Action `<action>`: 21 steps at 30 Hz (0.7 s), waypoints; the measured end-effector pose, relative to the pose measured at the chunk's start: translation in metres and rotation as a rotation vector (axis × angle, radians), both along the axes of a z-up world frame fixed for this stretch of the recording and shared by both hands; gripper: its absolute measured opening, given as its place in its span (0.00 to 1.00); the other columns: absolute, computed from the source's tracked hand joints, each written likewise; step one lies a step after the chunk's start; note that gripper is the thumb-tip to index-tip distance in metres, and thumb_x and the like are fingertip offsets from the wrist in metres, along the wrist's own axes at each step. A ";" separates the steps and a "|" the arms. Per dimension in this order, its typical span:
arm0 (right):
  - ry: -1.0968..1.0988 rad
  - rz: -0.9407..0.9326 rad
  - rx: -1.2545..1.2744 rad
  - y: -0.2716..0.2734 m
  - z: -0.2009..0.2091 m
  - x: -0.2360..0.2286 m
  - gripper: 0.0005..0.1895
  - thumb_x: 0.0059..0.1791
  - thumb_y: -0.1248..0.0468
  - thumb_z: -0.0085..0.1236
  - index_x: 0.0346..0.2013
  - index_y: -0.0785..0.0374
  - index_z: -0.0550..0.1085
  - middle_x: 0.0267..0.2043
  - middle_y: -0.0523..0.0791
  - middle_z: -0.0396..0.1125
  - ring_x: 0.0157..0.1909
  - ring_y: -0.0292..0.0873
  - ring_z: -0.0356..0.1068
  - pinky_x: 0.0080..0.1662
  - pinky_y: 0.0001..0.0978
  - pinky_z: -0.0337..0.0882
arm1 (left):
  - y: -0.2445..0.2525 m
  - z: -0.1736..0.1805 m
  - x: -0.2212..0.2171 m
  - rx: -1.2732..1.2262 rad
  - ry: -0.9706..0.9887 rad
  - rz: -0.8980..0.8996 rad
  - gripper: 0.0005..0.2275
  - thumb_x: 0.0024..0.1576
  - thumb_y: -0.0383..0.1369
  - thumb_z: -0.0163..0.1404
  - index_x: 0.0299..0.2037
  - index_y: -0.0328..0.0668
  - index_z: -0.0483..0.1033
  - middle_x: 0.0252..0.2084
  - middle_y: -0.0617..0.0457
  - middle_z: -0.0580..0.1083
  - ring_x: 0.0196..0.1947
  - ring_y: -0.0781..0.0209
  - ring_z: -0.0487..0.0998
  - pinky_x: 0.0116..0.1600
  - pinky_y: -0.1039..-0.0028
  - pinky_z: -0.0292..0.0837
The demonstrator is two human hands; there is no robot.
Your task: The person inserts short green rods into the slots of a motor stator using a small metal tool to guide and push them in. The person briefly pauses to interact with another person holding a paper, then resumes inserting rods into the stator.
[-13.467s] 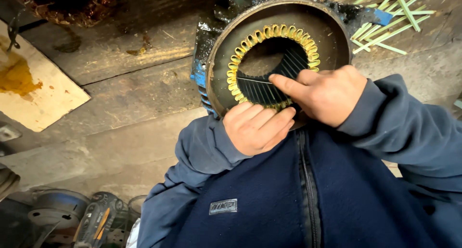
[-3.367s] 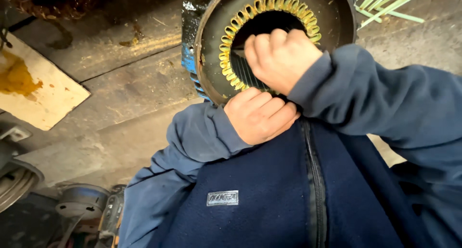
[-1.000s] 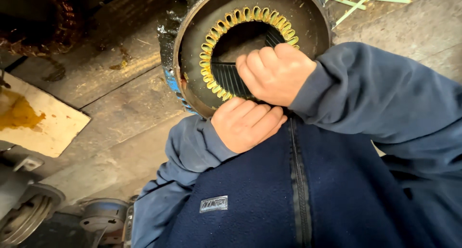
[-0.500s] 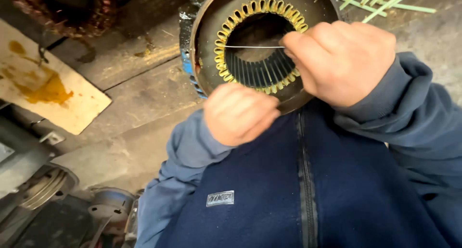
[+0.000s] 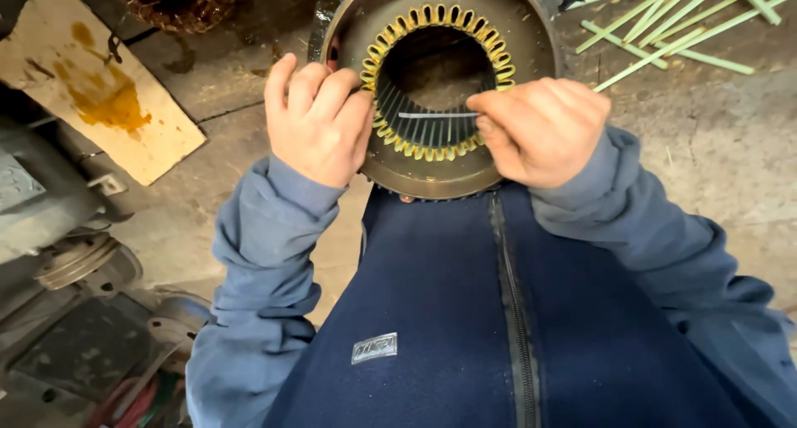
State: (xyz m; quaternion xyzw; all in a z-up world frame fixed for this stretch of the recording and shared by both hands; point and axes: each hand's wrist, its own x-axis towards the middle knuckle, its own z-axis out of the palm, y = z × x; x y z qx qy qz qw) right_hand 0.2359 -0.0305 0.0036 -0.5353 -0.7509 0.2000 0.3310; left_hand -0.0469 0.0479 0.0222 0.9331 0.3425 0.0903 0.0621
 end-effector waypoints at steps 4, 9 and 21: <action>0.086 0.011 0.055 -0.012 -0.009 0.015 0.05 0.56 0.68 0.64 0.46 0.63 0.80 0.38 0.45 0.72 0.36 0.46 0.74 0.39 0.36 0.72 | -0.001 0.041 0.002 0.030 -0.014 0.019 0.08 0.58 0.27 0.62 0.45 0.41 0.79 0.50 0.53 0.75 0.55 0.51 0.73 0.69 0.53 0.64; 0.099 -0.167 0.142 -0.042 -0.018 0.038 0.04 0.56 0.68 0.60 0.44 0.67 0.79 0.36 0.47 0.72 0.35 0.48 0.74 0.39 0.38 0.73 | -0.017 0.119 -0.005 0.003 -0.123 0.115 0.09 0.52 0.24 0.66 0.40 0.35 0.81 0.42 0.46 0.77 0.44 0.45 0.78 0.54 0.58 0.74; 0.542 -0.985 0.123 -0.187 -0.079 0.059 0.17 0.63 0.57 0.56 0.47 0.72 0.72 0.43 0.48 0.73 0.31 0.35 0.68 0.38 0.27 0.70 | 0.054 0.051 0.160 -0.111 -0.547 -0.708 0.08 0.62 0.18 0.59 0.50 0.34 0.78 0.45 0.48 0.78 0.42 0.53 0.80 0.45 0.67 0.74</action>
